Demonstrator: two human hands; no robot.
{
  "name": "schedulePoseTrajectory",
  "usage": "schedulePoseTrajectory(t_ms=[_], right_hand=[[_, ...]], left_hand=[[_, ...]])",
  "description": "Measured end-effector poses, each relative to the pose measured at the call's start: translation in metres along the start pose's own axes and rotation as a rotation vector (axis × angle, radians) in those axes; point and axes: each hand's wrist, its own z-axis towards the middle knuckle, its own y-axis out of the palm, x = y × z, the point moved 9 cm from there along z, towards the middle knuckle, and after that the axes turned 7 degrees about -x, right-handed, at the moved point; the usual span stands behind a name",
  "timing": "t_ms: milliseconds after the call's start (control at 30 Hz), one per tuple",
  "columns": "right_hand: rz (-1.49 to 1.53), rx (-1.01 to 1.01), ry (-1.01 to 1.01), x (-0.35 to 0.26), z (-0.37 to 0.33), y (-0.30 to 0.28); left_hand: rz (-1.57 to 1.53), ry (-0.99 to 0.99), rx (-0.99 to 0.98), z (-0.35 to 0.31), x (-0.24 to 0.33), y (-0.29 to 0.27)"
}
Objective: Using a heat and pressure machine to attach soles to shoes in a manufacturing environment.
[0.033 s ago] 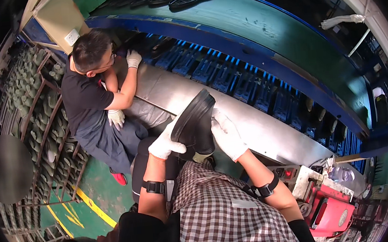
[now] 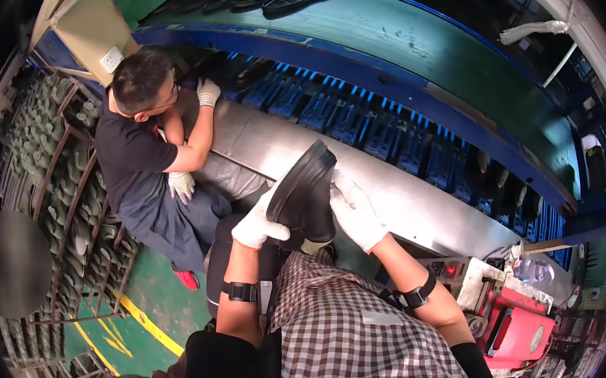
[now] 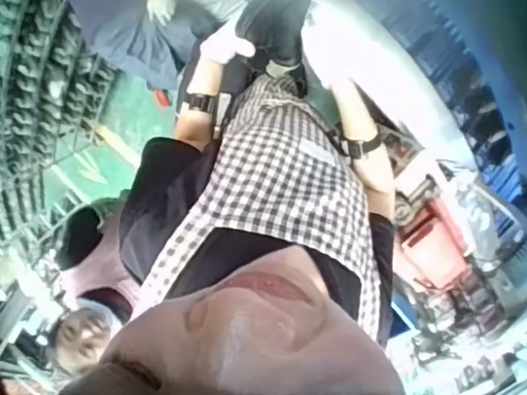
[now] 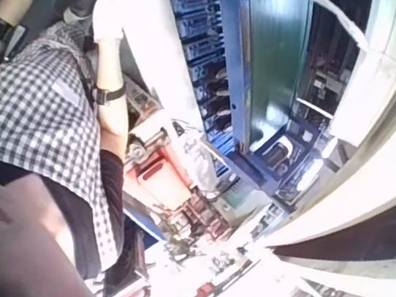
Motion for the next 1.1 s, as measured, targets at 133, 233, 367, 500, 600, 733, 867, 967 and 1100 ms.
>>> schedulePoseTrajectory(t_ms=[133,233,367,500,600,733,867,967,1100], right_hand=[[-0.161,-0.076,0.040,-0.012,-0.007,-0.002],[-0.245,-0.029,-0.113,-0.037,-0.014,-0.006],[-0.254,-0.024,-0.151,-0.046,-0.020,-0.004],[-0.231,-0.066,-0.103,-0.041,-0.024,0.001],[-0.200,-0.051,-0.163,-0.044,-0.027,0.001],[-0.217,-0.055,-0.153,-0.042,-0.030,0.001],[-0.259,-0.050,-0.129,-0.041,-0.035,-0.003],[-0.260,-0.052,-0.091,-0.035,-0.039,-0.006],[-0.222,-0.022,-0.044,-0.022,-0.042,-0.011]], left_hand=[[-0.025,-0.001,-0.088,-0.004,-0.024,-0.025],[0.058,0.009,-0.040,-0.006,-0.058,-0.056],[0.309,0.104,-0.112,-0.011,-0.076,-0.073],[0.686,0.253,-0.379,-0.020,-0.060,-0.045],[0.641,0.243,-0.396,-0.025,-0.048,-0.026],[0.110,0.085,-0.191,-0.025,-0.039,-0.017],[0.007,0.154,-0.322,-0.023,-0.018,0.019],[-0.020,0.055,-0.209,-0.018,-0.018,0.022],[-0.015,-0.023,-0.149,-0.012,-0.023,0.028]])
